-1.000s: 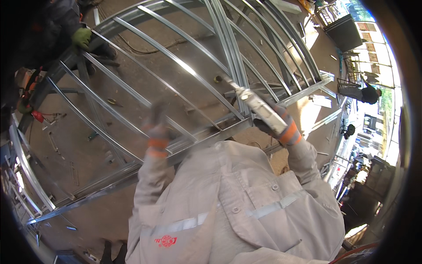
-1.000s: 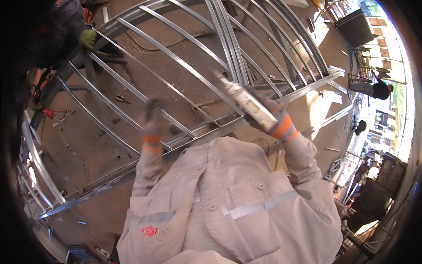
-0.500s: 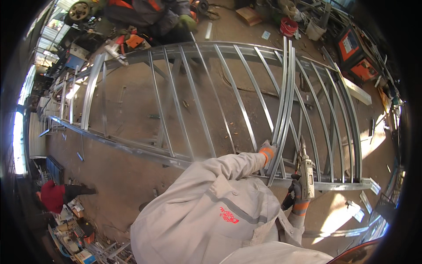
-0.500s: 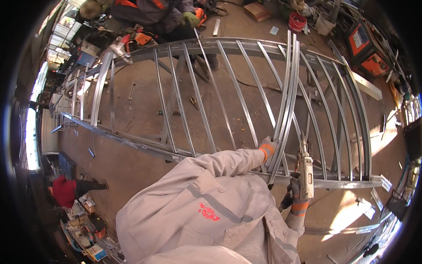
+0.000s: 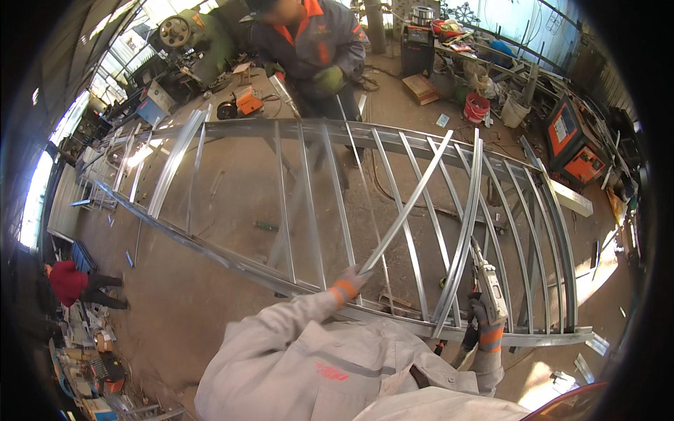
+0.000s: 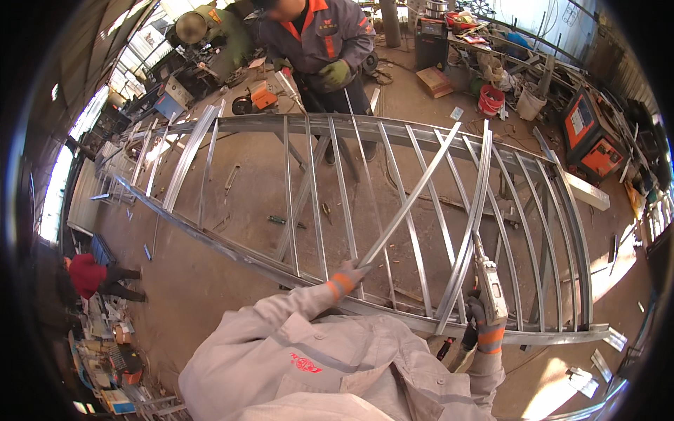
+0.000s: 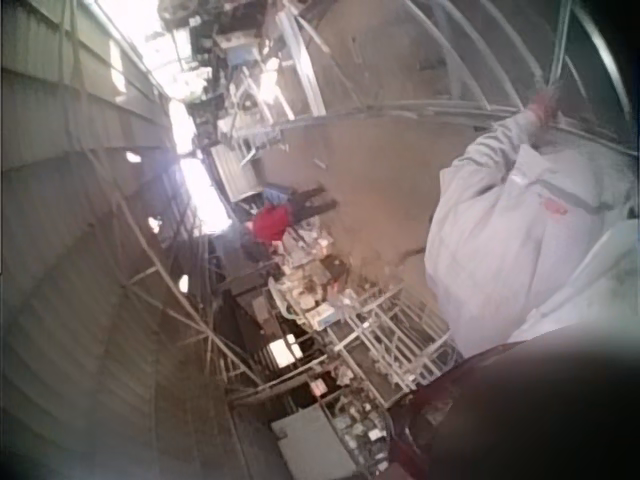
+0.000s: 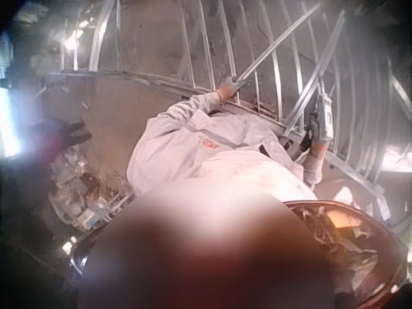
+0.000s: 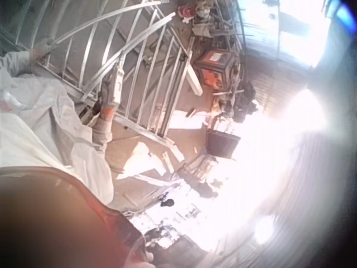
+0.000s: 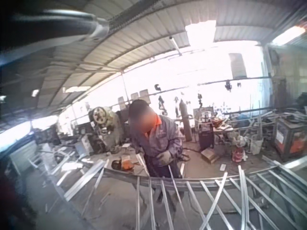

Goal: The person positions metal bars onto a curved frame and uses a handheld welding tool to join them. The person repeatedly places bars and welds them in place while another worker is visible nearby.

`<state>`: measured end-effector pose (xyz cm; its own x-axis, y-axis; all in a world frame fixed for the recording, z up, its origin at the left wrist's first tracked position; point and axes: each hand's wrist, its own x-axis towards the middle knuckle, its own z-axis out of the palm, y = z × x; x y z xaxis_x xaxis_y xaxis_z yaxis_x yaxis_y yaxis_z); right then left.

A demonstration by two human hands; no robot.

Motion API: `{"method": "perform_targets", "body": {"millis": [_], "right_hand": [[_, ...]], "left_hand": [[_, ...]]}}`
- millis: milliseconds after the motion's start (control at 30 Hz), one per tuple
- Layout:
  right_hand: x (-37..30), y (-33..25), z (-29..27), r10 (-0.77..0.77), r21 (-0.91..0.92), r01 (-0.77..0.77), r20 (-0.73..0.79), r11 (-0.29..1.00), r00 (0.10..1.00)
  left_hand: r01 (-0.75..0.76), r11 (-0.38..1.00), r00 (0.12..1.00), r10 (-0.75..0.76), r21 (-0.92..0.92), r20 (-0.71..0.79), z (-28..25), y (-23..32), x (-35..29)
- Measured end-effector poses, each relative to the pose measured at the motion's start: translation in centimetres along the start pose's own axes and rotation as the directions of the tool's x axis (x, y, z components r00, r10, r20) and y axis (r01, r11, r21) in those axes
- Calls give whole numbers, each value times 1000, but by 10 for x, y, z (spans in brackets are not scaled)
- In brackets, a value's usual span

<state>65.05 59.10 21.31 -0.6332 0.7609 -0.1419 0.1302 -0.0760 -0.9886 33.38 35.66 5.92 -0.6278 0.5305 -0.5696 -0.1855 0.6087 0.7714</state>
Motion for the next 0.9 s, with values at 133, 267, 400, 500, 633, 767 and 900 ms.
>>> {"method": "perform_targets", "body": {"millis": [133, 267, 400, 500, 633, 767, 900], "right_hand": [[-9, -4, 61, -15, -25, 15, 5, 1000, 1000], [-25, -14, 145, -80, -183, 78, -5, 980, 997], [-43, -41, 234, -280, -377, 288, 77, 880, 957], [-55, -80, 283, -107, -379, 166, 172, 910, 979], [-60, -149, 314, -135, -554, 337, 373, 761, 918], [-50, -200, 331, -69, -417, 243, 389, 876, 919], [-5, -218, 338, 36, -366, 125, 405, 922, 914]], "left_hand": [[-36, 995, 998, 41, 95, -45, -114, -71, -54], [-163, 987, 972, 160, -6, -172, -184, -153, -102], [75, 961, 963, -139, -266, -229, -227, -233, -122], [-167, 966, 949, 103, -199, -298, -262, -274, -101], [-79, 990, 890, 17, -116, -456, -277, -275, -45], [-124, 961, 851, -25, -247, -525, -277, -231, 11], [128, 978, 835, -196, -164, -514, -283, -189, 40]]}}
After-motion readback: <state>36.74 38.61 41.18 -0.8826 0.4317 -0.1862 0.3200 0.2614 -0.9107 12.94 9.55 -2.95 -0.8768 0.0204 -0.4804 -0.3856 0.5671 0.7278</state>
